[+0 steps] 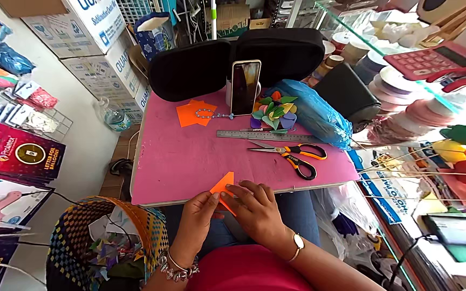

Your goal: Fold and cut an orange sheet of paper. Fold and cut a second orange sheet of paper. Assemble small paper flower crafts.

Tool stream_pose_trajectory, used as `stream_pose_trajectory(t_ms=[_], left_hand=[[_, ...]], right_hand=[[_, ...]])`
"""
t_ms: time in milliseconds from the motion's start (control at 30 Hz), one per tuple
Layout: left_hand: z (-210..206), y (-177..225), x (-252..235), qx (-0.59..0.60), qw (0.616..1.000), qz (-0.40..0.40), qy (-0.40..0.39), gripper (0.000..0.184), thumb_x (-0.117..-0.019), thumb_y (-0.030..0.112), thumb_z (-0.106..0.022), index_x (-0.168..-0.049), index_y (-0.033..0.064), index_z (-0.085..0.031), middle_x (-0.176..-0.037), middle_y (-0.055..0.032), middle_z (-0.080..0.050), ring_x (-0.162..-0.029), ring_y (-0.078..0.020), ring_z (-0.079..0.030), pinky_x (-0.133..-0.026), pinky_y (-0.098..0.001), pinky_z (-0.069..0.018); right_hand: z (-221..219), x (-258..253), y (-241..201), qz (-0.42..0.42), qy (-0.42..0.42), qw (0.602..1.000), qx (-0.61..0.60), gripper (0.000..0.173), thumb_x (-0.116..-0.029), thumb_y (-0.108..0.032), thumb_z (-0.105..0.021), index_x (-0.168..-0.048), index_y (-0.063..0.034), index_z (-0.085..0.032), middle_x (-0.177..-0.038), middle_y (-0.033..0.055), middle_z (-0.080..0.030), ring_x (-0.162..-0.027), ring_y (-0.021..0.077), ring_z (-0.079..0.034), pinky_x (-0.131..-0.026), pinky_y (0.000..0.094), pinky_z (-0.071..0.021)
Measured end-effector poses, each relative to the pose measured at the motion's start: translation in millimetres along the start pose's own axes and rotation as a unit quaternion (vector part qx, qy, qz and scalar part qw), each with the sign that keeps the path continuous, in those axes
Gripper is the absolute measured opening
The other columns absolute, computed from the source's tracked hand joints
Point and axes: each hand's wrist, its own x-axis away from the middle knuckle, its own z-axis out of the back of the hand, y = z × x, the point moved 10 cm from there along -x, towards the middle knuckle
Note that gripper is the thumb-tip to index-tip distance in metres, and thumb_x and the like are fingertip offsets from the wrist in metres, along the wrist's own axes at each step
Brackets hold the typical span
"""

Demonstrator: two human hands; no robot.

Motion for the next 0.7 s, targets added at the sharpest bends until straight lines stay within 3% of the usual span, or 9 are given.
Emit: stream_pose_trajectory(t_ms=[100, 167, 233, 300, 367, 433, 500, 600, 700], left_hand=[[-5, 4, -1, 0.024, 1.0, -0.01, 0.011, 0.024, -0.105, 0.007, -0.048, -0.096, 0.001, -0.069, -0.082, -0.0049, -0.075, -0.071, -0.0114, -0.073, -0.067, -0.027, -0.0627], [-7, 5, -1, 0.029, 0.999, -0.029, 0.0, 0.024, -0.105, 0.007, -0.047, -0.095, 0.0021, -0.069, -0.08, -0.0038, -0.074, -0.068, -0.0103, -0.073, -0.065, -0.0258, -0.0625], [-12, 8, 1, 0.012, 0.998, -0.055, -0.034, 0.024, -0.1048, 0.009, -0.048, -0.095, 0.0047, -0.07, -0.081, -0.0016, -0.074, -0.07, -0.0087, -0.071, -0.066, -0.0245, -0.0612], [-21, 14, 7, -0.023, 0.991, -0.108, -0.076, 0.023, -0.105, 0.011, -0.051, -0.099, 0.0063, -0.072, -0.083, 0.0017, -0.074, -0.071, -0.0058, -0.07, -0.066, -0.0227, -0.0604], [-31, 19, 14, -0.065, 0.979, -0.163, -0.108, 0.022, -0.1049, 0.013, -0.053, -0.101, 0.0048, -0.073, -0.087, 0.0032, -0.073, -0.073, -0.0028, -0.068, -0.067, -0.0205, -0.059], [-40, 20, 18, -0.101, 0.967, -0.197, -0.126, 0.021, -0.1044, 0.013, -0.054, -0.099, 0.0024, -0.072, -0.091, 0.0014, -0.07, -0.075, -0.001, -0.065, -0.067, -0.0179, -0.0573], [-41, 18, 19, -0.114, 0.966, -0.203, -0.116, 0.019, -0.1031, 0.011, -0.055, -0.1, 0.0006, -0.071, -0.091, 0.0, -0.069, -0.074, -0.0014, -0.065, -0.066, -0.0174, -0.0567], [-36, 18, 18, -0.088, 0.973, -0.192, -0.089, 0.016, -0.1015, 0.006, -0.056, -0.111, 0.0, -0.068, -0.092, -0.0004, -0.072, -0.075, -0.0042, -0.069, -0.066, -0.0195, -0.059], [-31, 19, 18, -0.078, 0.977, -0.19, -0.064, 0.015, -0.1008, 0.006, -0.058, -0.107, 0.0019, -0.071, -0.089, 0.0006, -0.073, -0.072, -0.0039, -0.068, -0.066, -0.0192, -0.0587]], right_hand=[[9, -4, 2, -0.007, 0.001, 1.0, -0.012, 0.024, -0.1013, -0.022, -0.058, -0.119, -0.0297, -0.072, -0.13, -0.0016, -0.069, -0.122, 0.0258, -0.057, -0.094, 0.0418, -0.0394], [16, -5, 11, -0.053, -0.031, 0.994, -0.094, 0.034, -0.1033, -0.044, -0.053, -0.133, -0.0323, -0.064, -0.145, 0.005, -0.058, -0.134, 0.0306, -0.048, -0.101, 0.0476, -0.0381], [23, -1, 26, -0.14, -0.034, 0.956, -0.255, 0.066, -0.0969, -0.061, -0.059, -0.147, -0.0196, -0.05, -0.154, 0.0148, -0.046, -0.141, 0.0293, -0.043, -0.109, 0.0482, -0.0402], [21, 9, 42, -0.234, -0.005, 0.876, -0.422, 0.08, -0.0944, -0.048, -0.07, -0.152, -0.0015, -0.04, -0.149, 0.0152, -0.051, -0.133, 0.0178, -0.052, -0.104, 0.0335, -0.0491], [7, 20, 48, -0.314, 0.003, 0.767, -0.56, 0.069, -0.0947, -0.026, -0.074, -0.147, 0.0045, -0.04, -0.126, 0.0079, -0.063, -0.107, 0.011, -0.066, -0.088, 0.0265, -0.0585], [-5, 31, 48, -0.372, 0.008, 0.677, -0.635, 0.033, -0.0948, -0.007, -0.07, -0.126, -0.001, -0.06, -0.107, 0.0028, -0.073, -0.093, 0.0098, -0.072, -0.083, 0.0272, -0.0617], [-11, 37, 48, -0.378, 0.015, 0.665, -0.644, 0.011, -0.0958, -0.007, -0.069, -0.107, -0.0083, -0.071, -0.098, -0.0014, -0.075, -0.087, 0.0061, -0.072, -0.08, 0.0243, -0.0608], [-10, 39, 48, -0.369, 0.025, 0.678, -0.635, 0.01, -0.0954, -0.006, -0.069, -0.104, -0.0101, -0.071, -0.097, -0.0016, -0.075, -0.083, 0.0042, -0.07, -0.075, 0.0212, -0.0596], [-10, 39, 47, -0.367, 0.027, 0.68, -0.634, 0.011, -0.0954, -0.004, -0.069, -0.105, -0.0084, -0.07, -0.096, -0.0006, -0.075, -0.082, 0.0043, -0.07, -0.074, 0.0205, -0.0592]])
